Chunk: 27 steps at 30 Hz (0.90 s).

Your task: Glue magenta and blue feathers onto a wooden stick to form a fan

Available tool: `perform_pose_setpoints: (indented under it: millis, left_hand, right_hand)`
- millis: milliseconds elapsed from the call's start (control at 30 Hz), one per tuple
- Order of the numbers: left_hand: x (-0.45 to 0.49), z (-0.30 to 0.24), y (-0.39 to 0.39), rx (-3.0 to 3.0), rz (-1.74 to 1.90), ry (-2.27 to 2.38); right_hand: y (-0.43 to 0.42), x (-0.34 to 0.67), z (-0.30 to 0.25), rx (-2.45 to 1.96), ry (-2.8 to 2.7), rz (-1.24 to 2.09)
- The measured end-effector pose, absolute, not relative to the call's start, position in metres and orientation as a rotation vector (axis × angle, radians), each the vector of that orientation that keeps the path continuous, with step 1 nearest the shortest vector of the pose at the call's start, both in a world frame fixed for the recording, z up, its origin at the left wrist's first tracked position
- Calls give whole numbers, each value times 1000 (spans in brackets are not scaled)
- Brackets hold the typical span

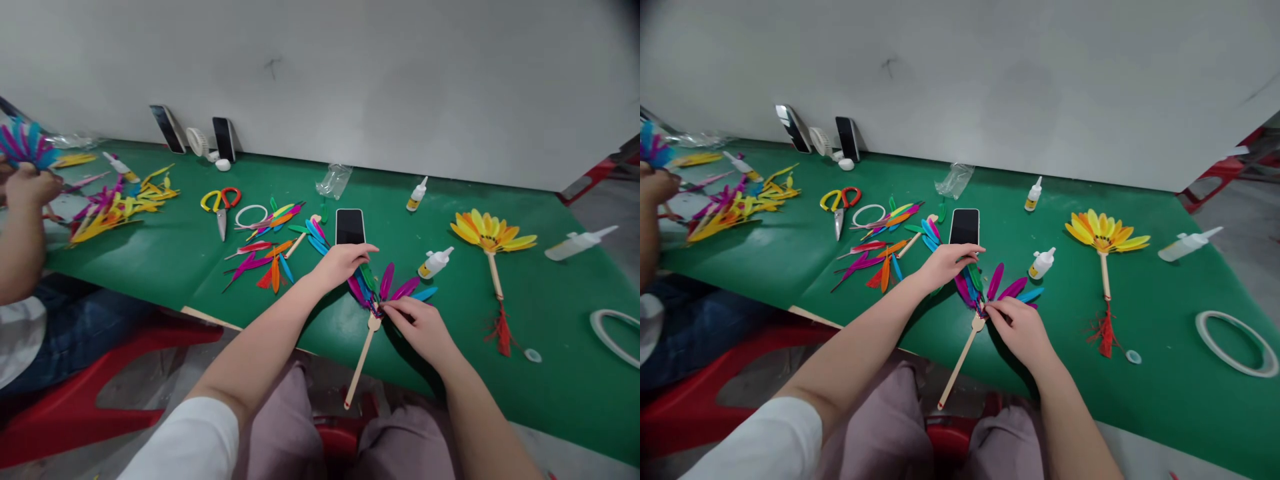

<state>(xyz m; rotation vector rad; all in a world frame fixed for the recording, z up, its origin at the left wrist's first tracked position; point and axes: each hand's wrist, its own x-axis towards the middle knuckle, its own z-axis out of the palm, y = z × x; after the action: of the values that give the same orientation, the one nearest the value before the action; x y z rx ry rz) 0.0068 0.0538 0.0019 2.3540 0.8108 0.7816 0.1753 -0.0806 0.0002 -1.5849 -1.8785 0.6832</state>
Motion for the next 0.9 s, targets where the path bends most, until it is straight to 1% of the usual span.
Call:
perform_pose_setpoints:
  millis: [133, 333, 600, 900]
  left_hand:
    - [6, 1, 56, 2327, 783, 809]
    - [8, -2, 58, 2325, 807, 788]
    - [15, -5, 53, 2376, 856, 775]
    - [19, -13, 52, 2262, 924, 742]
  right_hand:
    - [-79, 177, -2, -1604, -1862, 648]
    - [-81, 176, -5, -1624, -1897, 733]
    - [-80, 176, -4, -1632, -1938, 721]
    - [-82, 175, -5, -1623, -1929, 752]
